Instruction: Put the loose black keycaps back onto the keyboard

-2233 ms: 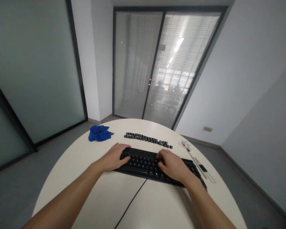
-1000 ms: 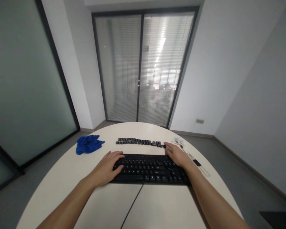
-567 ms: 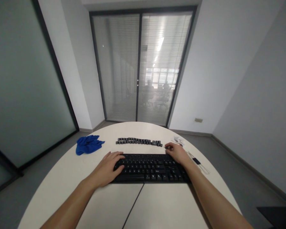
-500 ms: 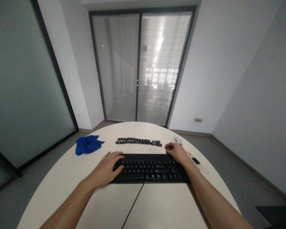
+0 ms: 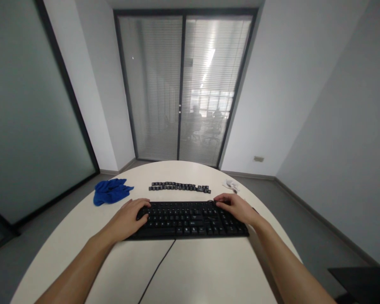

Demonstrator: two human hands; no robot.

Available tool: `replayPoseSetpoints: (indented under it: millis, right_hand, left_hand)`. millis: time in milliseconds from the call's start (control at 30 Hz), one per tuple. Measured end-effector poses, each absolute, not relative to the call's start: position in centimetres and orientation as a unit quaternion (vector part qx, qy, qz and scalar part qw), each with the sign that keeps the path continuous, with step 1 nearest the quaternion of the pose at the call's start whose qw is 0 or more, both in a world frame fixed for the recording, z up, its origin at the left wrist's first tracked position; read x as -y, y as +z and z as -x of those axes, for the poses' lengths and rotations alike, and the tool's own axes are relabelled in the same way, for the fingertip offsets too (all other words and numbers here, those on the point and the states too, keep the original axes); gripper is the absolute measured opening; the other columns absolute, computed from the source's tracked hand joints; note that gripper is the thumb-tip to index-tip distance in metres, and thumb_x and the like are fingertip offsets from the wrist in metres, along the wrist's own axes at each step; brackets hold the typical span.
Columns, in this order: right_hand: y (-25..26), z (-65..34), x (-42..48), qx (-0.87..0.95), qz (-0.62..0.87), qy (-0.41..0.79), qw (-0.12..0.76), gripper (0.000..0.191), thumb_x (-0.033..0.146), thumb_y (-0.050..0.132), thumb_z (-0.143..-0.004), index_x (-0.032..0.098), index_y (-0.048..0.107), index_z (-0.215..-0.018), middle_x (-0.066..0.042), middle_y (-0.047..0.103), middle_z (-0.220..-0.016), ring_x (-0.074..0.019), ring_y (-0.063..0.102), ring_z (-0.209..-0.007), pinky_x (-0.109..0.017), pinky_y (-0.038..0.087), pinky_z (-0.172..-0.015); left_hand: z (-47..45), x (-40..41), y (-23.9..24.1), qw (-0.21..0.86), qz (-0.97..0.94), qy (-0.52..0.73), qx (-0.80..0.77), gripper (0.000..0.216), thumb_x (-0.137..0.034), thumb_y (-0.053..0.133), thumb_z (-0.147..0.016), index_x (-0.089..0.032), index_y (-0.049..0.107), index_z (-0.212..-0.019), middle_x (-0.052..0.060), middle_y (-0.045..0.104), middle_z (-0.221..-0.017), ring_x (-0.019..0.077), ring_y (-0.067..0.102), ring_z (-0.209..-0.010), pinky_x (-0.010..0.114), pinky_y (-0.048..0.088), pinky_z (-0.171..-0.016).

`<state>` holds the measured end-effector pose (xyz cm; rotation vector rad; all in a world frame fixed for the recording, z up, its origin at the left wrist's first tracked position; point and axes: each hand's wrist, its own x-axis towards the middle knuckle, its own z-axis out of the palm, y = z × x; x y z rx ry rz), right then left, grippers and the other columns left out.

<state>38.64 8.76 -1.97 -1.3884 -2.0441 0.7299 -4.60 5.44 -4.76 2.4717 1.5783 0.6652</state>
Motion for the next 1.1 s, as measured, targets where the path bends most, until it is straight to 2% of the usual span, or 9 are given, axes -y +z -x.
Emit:
replayPoseSetpoints:
  millis: [233, 467, 1100]
  right_hand:
    - [-1.0, -37.9, -8.0, 0.787, 0.503, 0.257, 0.250, 0.027, 0.042, 0.065, -0.085, 0.023, 0.075, -0.102, -0.005, 0.076, -0.111, -0.0264, 0.067, -0.106, -0.038, 0.046, -0.100]
    - [-0.8, -37.7, -7.8, 0.786, 0.507, 0.261, 0.238, 0.028, 0.043, 0.065, -0.084, 0.023, 0.076, -0.100, -0.005, 0.076, -0.111, -0.0275, 0.067, -0.107, -0.039, 0.047, -0.101]
    - [-1.7, -38.1, -8.3, 0.791, 0.490, 0.274, 0.242, 0.028, 0.043, 0.064, -0.086, 0.023, 0.078, -0.101, -0.006, 0.077, -0.110, -0.0256, 0.068, -0.105, -0.039, 0.048, -0.101]
  left_hand:
    - [4.4, -5.1, -4.3, 0.064, -0.818, 0.215, -0.531, 0.031, -0.033, 0.049, -0.087, -0.023, 0.061, -0.114, 0.009, 0.064, -0.133, 0.0306, 0.058, -0.123, 0.055, 0.034, -0.113]
    - [4.5, -5.0, -4.3, 0.059, -0.824, 0.236, -0.512, 0.028, -0.030, 0.051, -0.087, -0.023, 0.064, -0.111, 0.008, 0.065, -0.130, 0.0296, 0.060, -0.118, 0.048, 0.043, -0.106]
    - [4.4, -5.0, -4.5, 0.059, -0.825, 0.237, -0.511, 0.028, -0.030, 0.052, -0.088, -0.023, 0.064, -0.112, 0.008, 0.065, -0.130, 0.0295, 0.059, -0.119, 0.047, 0.043, -0.106]
